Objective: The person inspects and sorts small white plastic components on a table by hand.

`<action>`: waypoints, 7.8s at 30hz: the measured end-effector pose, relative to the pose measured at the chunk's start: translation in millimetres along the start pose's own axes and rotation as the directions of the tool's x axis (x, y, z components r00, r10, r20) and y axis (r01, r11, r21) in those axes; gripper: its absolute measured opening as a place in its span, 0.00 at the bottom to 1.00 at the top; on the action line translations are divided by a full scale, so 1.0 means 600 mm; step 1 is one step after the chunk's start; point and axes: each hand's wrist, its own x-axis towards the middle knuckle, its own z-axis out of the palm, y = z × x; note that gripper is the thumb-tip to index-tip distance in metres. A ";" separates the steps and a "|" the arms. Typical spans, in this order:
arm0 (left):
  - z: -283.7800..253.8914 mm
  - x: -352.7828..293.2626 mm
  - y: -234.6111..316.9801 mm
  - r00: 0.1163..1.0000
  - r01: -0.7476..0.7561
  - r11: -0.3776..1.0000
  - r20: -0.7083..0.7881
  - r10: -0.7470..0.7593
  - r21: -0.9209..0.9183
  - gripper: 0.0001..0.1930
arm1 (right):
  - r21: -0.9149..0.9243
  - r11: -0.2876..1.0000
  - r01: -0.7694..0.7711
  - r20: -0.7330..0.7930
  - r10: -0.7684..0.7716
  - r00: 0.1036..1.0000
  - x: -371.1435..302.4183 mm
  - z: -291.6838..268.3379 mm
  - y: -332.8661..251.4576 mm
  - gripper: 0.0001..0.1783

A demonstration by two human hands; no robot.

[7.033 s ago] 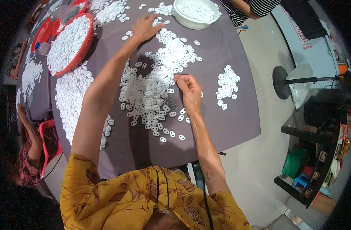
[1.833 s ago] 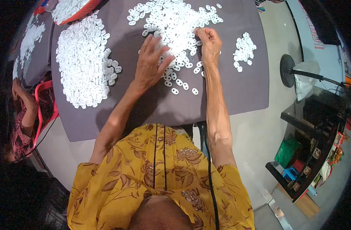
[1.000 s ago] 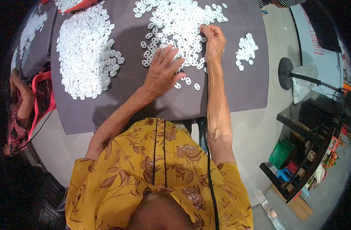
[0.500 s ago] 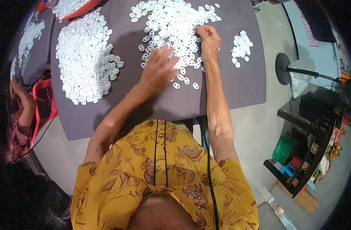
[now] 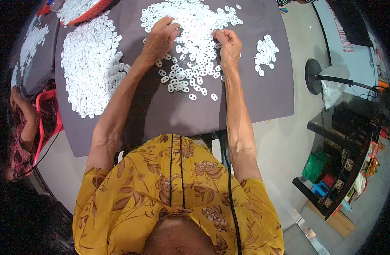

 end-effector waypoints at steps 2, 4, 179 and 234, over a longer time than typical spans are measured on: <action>-0.001 -0.001 -0.002 0.999 -0.017 1.000 -0.044 0.016 -0.014 0.09 | 0.012 1.000 -0.004 -0.003 0.004 1.000 0.001 0.003 0.001 0.09; -0.002 -0.014 0.005 0.990 -0.026 0.999 -0.138 0.024 -0.018 0.08 | 0.009 1.000 -0.010 -0.001 0.010 1.000 0.001 0.003 -0.001 0.09; -0.103 0.030 0.239 0.610 0.265 -0.389 0.466 -0.641 -0.882 0.08 | -0.134 0.966 0.219 0.298 -0.171 0.939 -0.110 0.020 -0.187 0.06; -0.100 0.013 0.193 0.549 0.382 -0.300 0.476 -0.687 -0.874 0.09 | -0.757 0.578 0.303 0.242 -0.182 0.953 -0.092 -0.101 -0.065 0.07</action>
